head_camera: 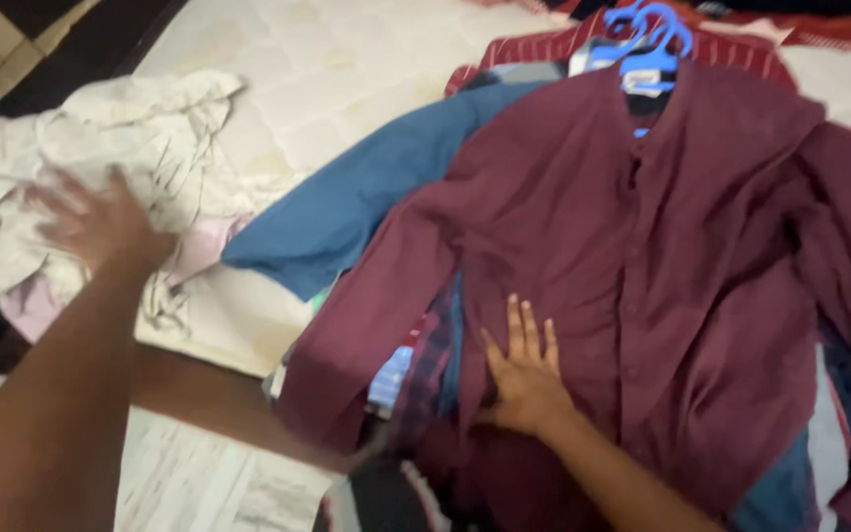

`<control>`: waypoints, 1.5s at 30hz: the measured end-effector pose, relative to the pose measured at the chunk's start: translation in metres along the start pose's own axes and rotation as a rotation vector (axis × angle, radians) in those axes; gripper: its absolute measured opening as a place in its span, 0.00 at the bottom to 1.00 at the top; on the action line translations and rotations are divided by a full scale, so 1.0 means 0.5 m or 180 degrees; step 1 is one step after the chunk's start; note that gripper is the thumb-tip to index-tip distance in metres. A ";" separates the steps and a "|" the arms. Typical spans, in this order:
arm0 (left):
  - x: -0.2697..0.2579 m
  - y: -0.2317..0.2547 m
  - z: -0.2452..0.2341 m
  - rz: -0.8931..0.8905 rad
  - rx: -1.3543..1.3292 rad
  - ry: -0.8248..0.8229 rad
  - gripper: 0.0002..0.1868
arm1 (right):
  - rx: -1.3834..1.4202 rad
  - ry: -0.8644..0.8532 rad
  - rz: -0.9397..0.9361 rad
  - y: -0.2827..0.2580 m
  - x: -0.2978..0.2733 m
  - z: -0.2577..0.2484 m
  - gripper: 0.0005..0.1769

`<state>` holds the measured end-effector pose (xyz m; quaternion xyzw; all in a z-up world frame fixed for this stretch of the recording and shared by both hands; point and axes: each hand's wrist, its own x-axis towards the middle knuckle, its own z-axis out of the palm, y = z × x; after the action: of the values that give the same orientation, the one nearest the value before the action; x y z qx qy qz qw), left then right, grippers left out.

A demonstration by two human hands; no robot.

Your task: The person places shirts on hangers and buttons them. The person handles a blue shirt, a maroon shirt, and a white patterned shirt, placing each on a blue plastic hanger and fastening the buttons from top to bottom.

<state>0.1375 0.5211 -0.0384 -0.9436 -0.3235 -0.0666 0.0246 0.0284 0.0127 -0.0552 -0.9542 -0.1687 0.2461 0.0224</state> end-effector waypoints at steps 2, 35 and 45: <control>-0.005 -0.053 0.016 -0.0293 -0.0552 -0.0210 0.55 | -0.0113 -0.0178 0.0080 0.006 0.017 0.003 0.74; -0.671 0.684 -0.404 0.3390 -0.6056 -0.1774 0.23 | -0.0762 0.0417 0.0287 0.014 0.085 0.087 0.57; -0.738 0.623 -0.171 0.3616 -0.3149 -0.0599 0.27 | -0.0621 0.0688 0.0256 0.050 0.050 0.123 0.53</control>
<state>0.0307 0.0437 -0.0069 -0.8679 0.2790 -0.1002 -0.3986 0.0273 -0.0051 -0.1241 -0.9787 -0.1501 0.1251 -0.0622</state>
